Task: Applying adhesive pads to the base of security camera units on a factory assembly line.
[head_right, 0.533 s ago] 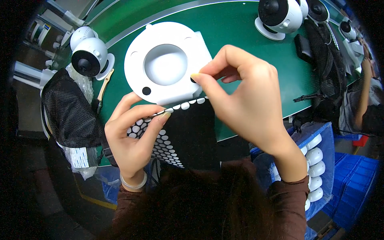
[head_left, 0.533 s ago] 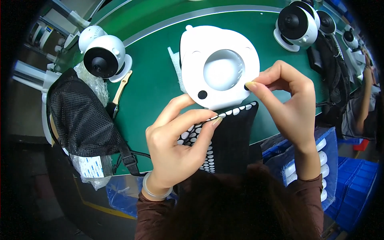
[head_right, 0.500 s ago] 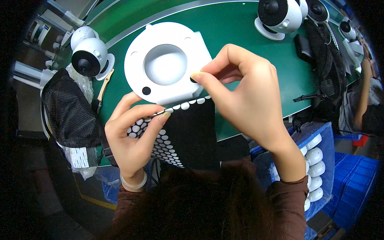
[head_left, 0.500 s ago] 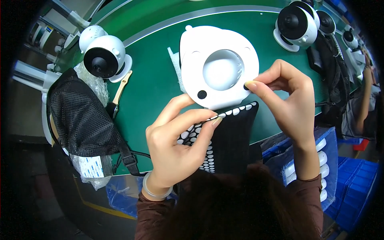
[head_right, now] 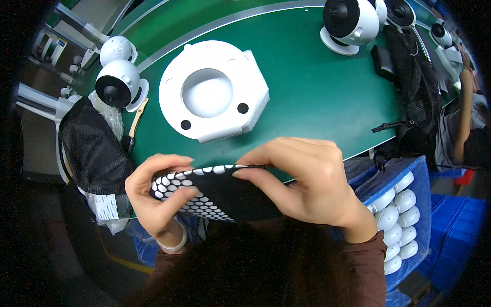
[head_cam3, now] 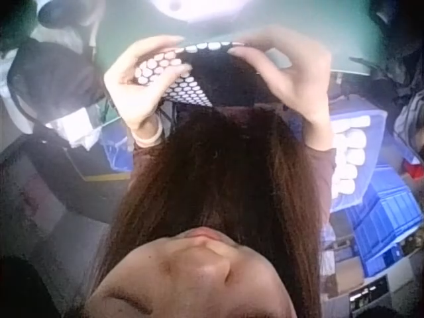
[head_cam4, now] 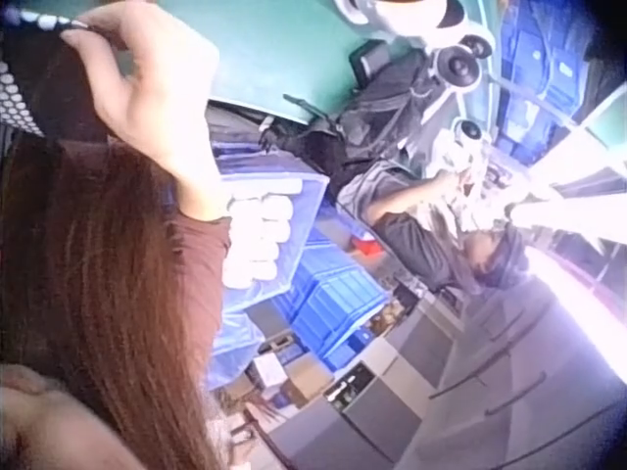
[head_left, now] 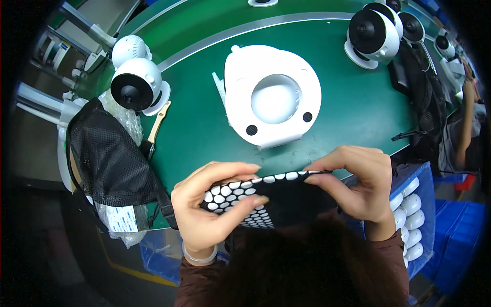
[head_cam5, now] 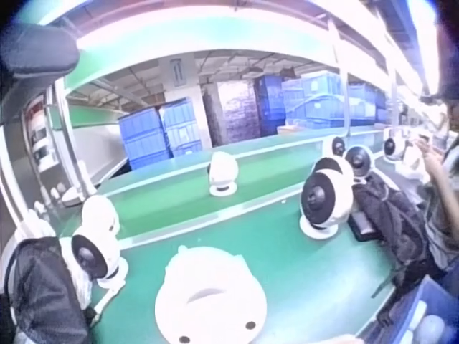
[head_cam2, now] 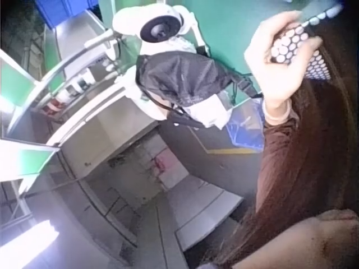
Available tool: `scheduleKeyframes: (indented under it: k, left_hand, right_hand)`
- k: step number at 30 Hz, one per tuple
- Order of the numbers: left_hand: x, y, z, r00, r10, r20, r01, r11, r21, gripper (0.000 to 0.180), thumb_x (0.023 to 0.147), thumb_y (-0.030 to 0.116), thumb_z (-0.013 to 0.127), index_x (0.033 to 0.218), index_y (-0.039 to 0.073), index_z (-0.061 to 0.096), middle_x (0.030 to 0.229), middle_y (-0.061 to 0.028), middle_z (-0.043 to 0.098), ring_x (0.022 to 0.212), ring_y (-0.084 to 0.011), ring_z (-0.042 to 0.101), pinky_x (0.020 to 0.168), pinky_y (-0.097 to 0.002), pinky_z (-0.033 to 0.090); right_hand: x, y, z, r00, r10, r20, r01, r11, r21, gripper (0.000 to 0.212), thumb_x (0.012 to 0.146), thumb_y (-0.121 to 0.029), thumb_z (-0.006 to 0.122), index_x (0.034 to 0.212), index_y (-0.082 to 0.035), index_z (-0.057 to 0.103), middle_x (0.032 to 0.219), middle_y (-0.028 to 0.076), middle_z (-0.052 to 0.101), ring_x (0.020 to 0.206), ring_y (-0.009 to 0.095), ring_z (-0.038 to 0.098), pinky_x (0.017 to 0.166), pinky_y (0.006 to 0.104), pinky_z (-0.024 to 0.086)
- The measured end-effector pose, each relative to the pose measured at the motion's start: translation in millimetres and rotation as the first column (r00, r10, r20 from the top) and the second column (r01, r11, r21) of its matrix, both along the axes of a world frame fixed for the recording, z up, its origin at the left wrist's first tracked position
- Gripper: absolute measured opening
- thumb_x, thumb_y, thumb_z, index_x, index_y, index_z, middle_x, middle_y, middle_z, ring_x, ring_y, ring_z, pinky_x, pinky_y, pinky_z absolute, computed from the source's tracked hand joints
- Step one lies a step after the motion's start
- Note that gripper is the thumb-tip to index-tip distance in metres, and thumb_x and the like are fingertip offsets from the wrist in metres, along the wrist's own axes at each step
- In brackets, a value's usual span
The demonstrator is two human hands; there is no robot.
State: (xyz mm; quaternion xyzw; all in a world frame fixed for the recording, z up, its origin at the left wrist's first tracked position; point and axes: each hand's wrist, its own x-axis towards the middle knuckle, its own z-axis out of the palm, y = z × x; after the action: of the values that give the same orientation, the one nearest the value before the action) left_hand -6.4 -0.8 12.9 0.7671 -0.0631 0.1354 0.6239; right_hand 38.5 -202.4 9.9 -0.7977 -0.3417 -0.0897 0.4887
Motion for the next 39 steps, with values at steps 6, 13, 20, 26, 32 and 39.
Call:
scheduleKeyframes:
  k: [6, 13, 20, 26, 32, 39]
  left_hand:
    - [-6.7, 4.1, -3.5, 0.996, -0.009, 0.091, -0.017, 0.959, 0.283, 0.01, 0.061, -0.004, 0.07, 0.07, -0.002, 0.065, 0.064, -0.0097, 0.064, 0.055, -0.0145, 0.061, 0.051, -0.0195, 0.044]
    - [-0.3, 7.1, -2.6, 0.993, -0.113, 0.035, 0.103, 0.971, 0.214, 0.012, 0.061, -0.005, 0.069, 0.072, -0.003, 0.065, 0.066, -0.0098, 0.064, 0.06, -0.014, 0.062, 0.054, -0.0198, 0.045]
    - [-0.9, -7.9, -14.8, 0.995, 0.001, 0.103, -0.027, 0.969, 0.246, 0.015, 0.062, -0.007, 0.067, 0.076, -0.002, 0.064, 0.07, -0.0098, 0.065, 0.062, -0.0152, 0.063, 0.055, -0.0208, 0.046]
    - [-0.1, -13.8, -8.6, 0.989, -0.02, 0.147, -0.027, 0.95, 0.311, 0.015, 0.063, -0.007, 0.066, 0.076, -0.001, 0.064, 0.069, -0.0098, 0.064, 0.059, -0.0155, 0.063, 0.053, -0.0206, 0.046]
    - [-0.4, -13.8, -7.8, 0.989, -0.022, 0.147, -0.027, 0.946, 0.323, 0.017, 0.063, -0.007, 0.067, 0.078, -0.001, 0.064, 0.069, -0.0096, 0.064, 0.059, -0.0154, 0.063, 0.053, -0.0207, 0.046]
    - [-1.0, -8.3, -6.7, 0.989, 0.132, 0.059, -0.141, 0.97, 0.196, 0.014, 0.066, -0.006, 0.066, 0.08, -0.002, 0.064, 0.071, -0.0107, 0.065, 0.063, -0.0149, 0.062, 0.058, -0.0222, 0.047]
  right_hand:
    - [1.0, 1.5, -0.9, 1.0, -0.008, -0.009, 0.008, 1.0, 0.024, 0.012, 0.064, -0.003, 0.069, 0.074, -0.001, 0.062, 0.066, 0.008, 0.061, 0.056, 0.019, 0.059, 0.052, 0.025, 0.044]
    - [1.3, -0.7, 2.3, 0.997, 0.041, -0.063, -0.039, 0.999, 0.027, 0.01, 0.062, -0.002, 0.069, 0.071, -0.001, 0.064, 0.065, 0.008, 0.062, 0.054, 0.017, 0.059, 0.052, 0.0224, 0.044]
    - [5.0, 7.1, -2.6, 0.958, -0.151, 0.244, 0.174, 0.982, -0.077, 0.017, 0.064, -0.006, 0.069, 0.08, -0.007, 0.065, 0.077, 0.005, 0.062, 0.073, 0.021, 0.061, 0.058, 0.0289, 0.048]
    - [1.6, 18.3, 0.2, 0.919, -0.068, 0.389, 0.112, 0.989, -0.092, 0.019, 0.059, -0.007, 0.068, 0.076, -0.008, 0.059, 0.071, 0.0, 0.055, 0.07, 0.018, 0.056, 0.052, 0.0265, 0.045]
    - [2.7, 18.8, 0.8, 0.882, -0.027, 0.47, 0.113, 0.981, -0.156, 0.015, 0.058, -0.007, 0.063, 0.071, -0.006, 0.056, 0.067, 0.002, 0.052, 0.067, 0.018, 0.054, 0.051, 0.0268, 0.045]
    - [-2.8, 13.3, 20.8, 0.921, 0.03, 0.388, 0.021, 0.992, -0.127, 0.013, 0.058, -0.007, 0.067, 0.069, -0.006, 0.059, 0.077, 0.005, 0.062, 0.072, 0.021, 0.06, 0.068, 0.0327, 0.05]
